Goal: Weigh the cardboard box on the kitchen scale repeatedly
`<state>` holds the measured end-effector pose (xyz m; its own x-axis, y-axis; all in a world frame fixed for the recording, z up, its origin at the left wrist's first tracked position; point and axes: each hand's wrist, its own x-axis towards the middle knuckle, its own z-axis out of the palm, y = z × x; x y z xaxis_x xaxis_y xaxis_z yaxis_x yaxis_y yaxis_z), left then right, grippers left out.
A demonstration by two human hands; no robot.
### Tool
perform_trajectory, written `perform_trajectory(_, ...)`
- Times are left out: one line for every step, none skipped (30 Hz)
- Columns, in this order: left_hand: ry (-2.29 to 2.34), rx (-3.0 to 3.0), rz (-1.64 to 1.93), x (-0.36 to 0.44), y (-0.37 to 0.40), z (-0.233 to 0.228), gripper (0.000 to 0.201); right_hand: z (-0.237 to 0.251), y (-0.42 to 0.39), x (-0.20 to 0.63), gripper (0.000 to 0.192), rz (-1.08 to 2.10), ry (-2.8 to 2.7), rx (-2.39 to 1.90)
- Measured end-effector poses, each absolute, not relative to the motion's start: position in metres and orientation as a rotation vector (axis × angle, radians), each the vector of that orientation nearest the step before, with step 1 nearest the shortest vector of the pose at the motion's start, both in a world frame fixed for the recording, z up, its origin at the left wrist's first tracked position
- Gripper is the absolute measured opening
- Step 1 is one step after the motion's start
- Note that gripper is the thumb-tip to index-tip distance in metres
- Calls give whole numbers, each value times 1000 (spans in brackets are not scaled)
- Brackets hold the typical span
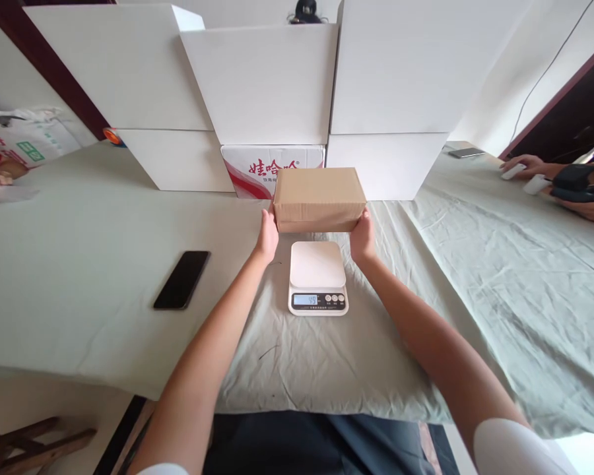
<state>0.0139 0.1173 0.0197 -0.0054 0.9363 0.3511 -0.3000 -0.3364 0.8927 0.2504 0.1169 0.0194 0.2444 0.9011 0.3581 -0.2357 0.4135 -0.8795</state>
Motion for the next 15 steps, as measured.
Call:
perform_trajectory(777, 1203, 1575, 17, 126, 11, 92, 11, 125, 248, 57, 894, -1001, -805)
perform_trajectory(796, 1177, 1587, 19, 132, 3, 93, 4, 130, 246, 58, 894, -984, -809)
perform_trajectory(813, 1159, 1595, 20, 138, -4, 94, -2, 134, 245, 58, 903, -967, -812)
perform_trajectory(827, 1148, 1598, 20, 141, -11, 95, -7, 137, 245, 59, 919, -953, -813)
perform_trajectory(836, 1143, 1596, 20, 144, -16, 97, -10, 138, 245, 59, 936, -944, -815)
perform_trajectory(841, 1138, 1594, 20, 146, -19, 98, -12, 139, 246, 61, 952, -936, -816)
perform_trajectory(843, 1137, 1591, 19, 147, -22, 99, -13, 139, 247, 62, 965, -934, -816)
perform_trajectory(841, 1138, 1590, 19, 147, -23, 99, -13, 139, 247, 64, 976, -937, -816)
perform_trajectory(835, 1141, 1590, 18, 147, -24, 99, -13, 139, 247, 65, 986, -940, -814)
perform_trajectory(830, 1143, 1594, 18, 147, -24, 98, -12, 138, 247, 65, 998, -945, -812)
perform_trajectory(829, 1144, 1596, 18, 147, -24, 98, -11, 137, 247, 65, 1012, -952, -809)
perform_trajectory(832, 1144, 1596, 19, 146, -24, 97, -10, 137, 247, 65, 1025, -960, -808)
perform_trajectory(838, 1143, 1594, 19, 146, -24, 97, -10, 136, 247, 64, 1032, -969, -807)
perform_trajectory(845, 1141, 1590, 19, 145, -23, 97, -10, 136, 247, 64, 1033, -977, -806)
perform_trajectory(851, 1140, 1587, 19, 145, -23, 96, -11, 136, 247, 64, 1029, -983, -804)
